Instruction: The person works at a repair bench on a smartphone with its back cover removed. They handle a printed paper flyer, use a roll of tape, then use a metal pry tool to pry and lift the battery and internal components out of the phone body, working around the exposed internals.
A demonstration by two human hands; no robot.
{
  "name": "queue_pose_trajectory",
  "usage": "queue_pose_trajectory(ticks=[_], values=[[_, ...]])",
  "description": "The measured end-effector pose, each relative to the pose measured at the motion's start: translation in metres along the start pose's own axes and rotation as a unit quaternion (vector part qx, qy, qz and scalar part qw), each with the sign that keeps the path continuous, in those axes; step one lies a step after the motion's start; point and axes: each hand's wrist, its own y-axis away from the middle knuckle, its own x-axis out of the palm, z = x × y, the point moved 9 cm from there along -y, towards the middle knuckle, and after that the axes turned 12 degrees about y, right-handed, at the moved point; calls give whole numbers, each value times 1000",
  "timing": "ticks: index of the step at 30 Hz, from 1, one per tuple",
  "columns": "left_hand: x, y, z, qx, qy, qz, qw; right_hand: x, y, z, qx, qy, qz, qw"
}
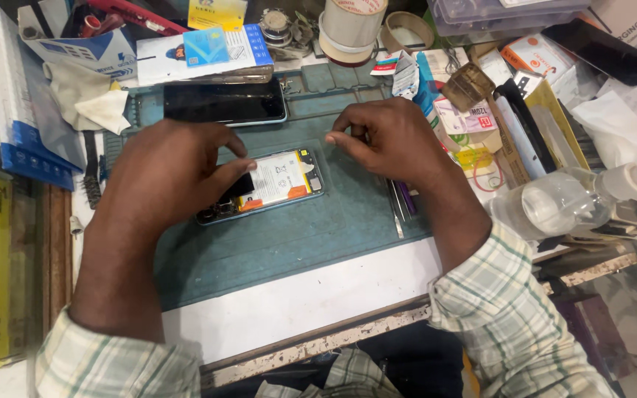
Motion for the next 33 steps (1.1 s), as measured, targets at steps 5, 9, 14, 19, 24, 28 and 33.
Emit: queue_pose_trajectory(ticks=[5, 9, 14, 19, 24, 28, 33], values=[[15, -4, 7, 17, 22, 13, 1000, 7, -1, -2, 17, -54, 21, 998], [24, -7, -4, 98, 34, 7, 995, 8, -2, 9, -14, -56, 17, 998], [28, -8, -7, 112, 37, 11, 993, 6, -3, 8, -7, -60, 23, 998], [29, -8, -8, 101, 35, 18, 994, 6, -1, 11, -28, -61, 25, 997], [21, -9, 3, 57, 12, 15, 998, 5, 0, -6, 22, -39, 22, 999], [3, -5, 20, -1, -4, -19, 1000, -3, 1, -15, 38, -29, -13, 999], [-8, -2, 35, -63, -21, -13, 998, 9, 1, -16, 61, -28, 60, 996]])
